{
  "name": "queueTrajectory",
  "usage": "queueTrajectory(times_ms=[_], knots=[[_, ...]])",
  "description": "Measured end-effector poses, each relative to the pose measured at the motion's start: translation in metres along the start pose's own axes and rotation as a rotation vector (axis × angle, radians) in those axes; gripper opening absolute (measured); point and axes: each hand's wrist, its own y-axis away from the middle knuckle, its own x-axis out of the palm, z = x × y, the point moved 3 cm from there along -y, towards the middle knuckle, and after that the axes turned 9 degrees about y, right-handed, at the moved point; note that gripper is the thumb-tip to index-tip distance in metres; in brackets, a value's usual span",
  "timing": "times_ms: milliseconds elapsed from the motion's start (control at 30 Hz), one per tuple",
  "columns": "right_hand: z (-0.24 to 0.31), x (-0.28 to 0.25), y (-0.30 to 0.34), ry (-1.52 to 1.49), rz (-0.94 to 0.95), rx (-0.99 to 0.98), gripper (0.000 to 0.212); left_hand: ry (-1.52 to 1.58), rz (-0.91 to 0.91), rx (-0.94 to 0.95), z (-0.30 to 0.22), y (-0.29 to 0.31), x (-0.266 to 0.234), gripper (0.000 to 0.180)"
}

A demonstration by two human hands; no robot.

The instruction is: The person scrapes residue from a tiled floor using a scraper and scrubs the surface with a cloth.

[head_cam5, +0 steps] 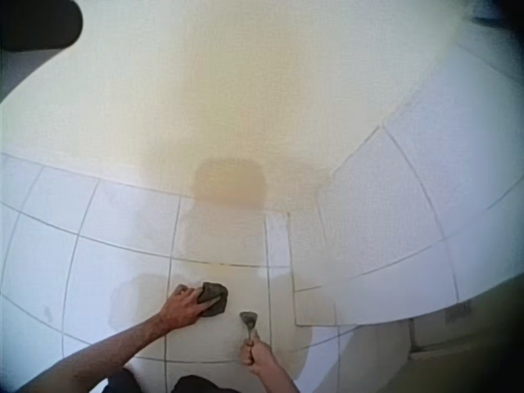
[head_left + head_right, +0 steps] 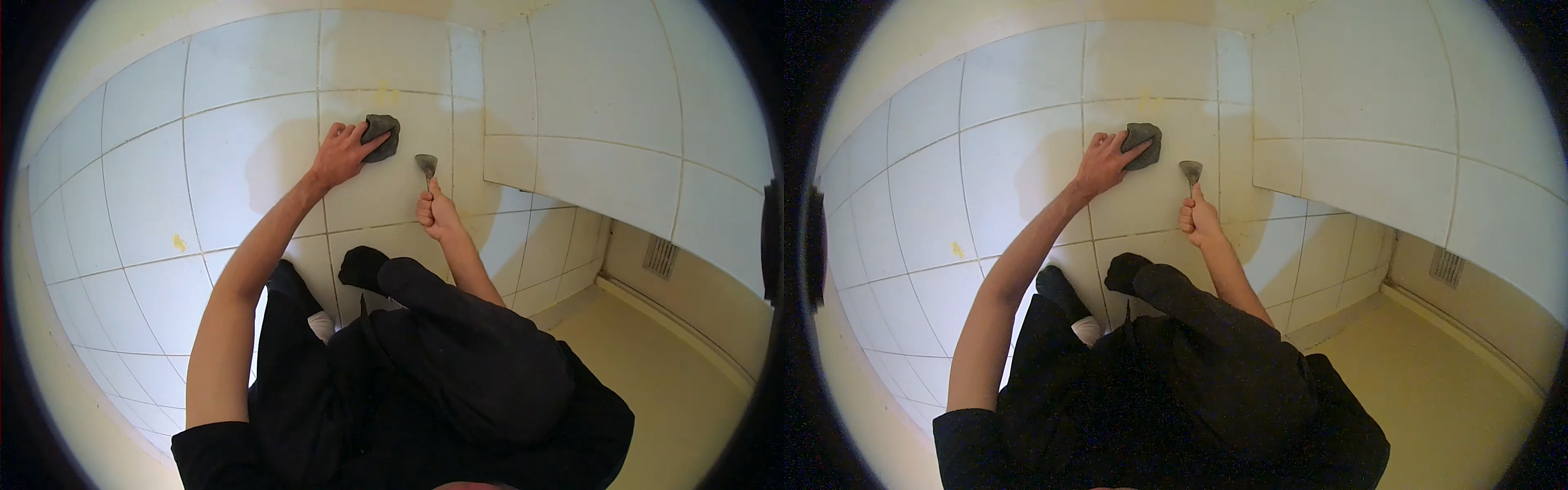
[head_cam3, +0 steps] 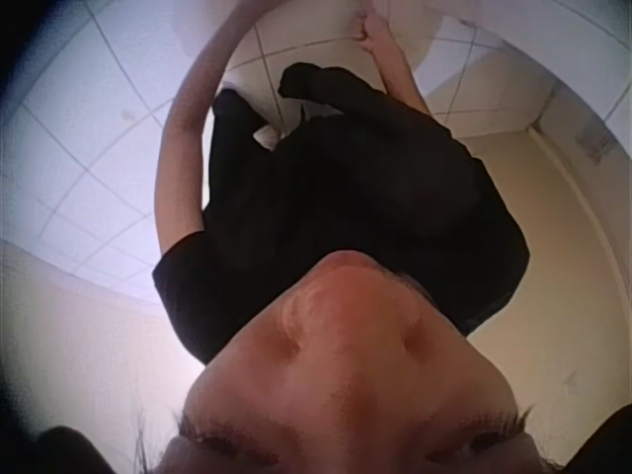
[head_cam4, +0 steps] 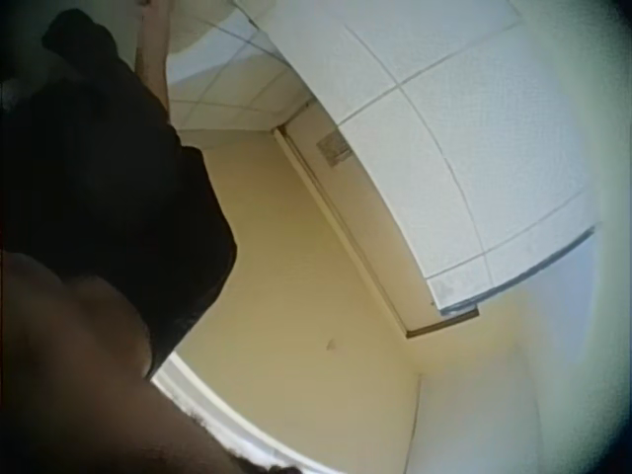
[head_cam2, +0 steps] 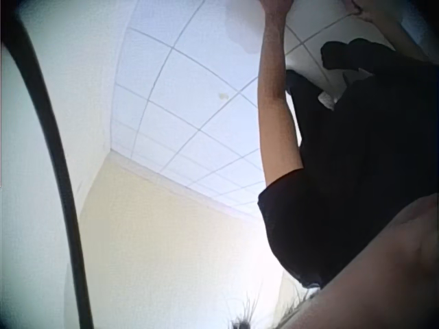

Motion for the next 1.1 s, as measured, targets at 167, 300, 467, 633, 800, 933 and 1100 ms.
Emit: queueTrajectory(times_ms=[167, 300, 467, 633, 800, 933, 1100], knots=[[0.025, -0.003, -0.010, 0.011, 0.031, -0.068, 0.049, -0.016, -0.007, 0.028, -0.002, -0.005, 0.001, 0.069], [-0.010, -0.004, 0.015, 0.056, -0.021, 0.010, 0.049, -0.017, 0.023, 0.010, 0.002, 0.002, 0.004, 0.069], [0.008, -0.010, 0.012, 0.082, -0.032, -0.011, 0.048, 0.017, 0.019, -0.020, -0.002, -0.005, 0.005, 0.073], [-0.025, -0.011, 0.022, 0.059, -0.031, 0.062, 0.049, 0.010, 0.019, -0.015, 0.002, 0.000, 0.004, 0.074], [-0.002, -0.005, 0.010, 0.068, -0.018, -0.007, 0.050, -0.007, 0.044, -0.013, 0.000, -0.001, 0.002, 0.075], [-0.022, -0.003, 0.021, -0.034, 0.059, 0.061, 0.050, 0.002, 0.035, -0.007, 0.000, -0.001, 0.001, 0.075], [-0.012, 0.006, 0.012, -0.053, 0.077, 0.129, 0.050, 0.026, 0.037, -0.033, 0.001, -0.001, 0.004, 0.075]])
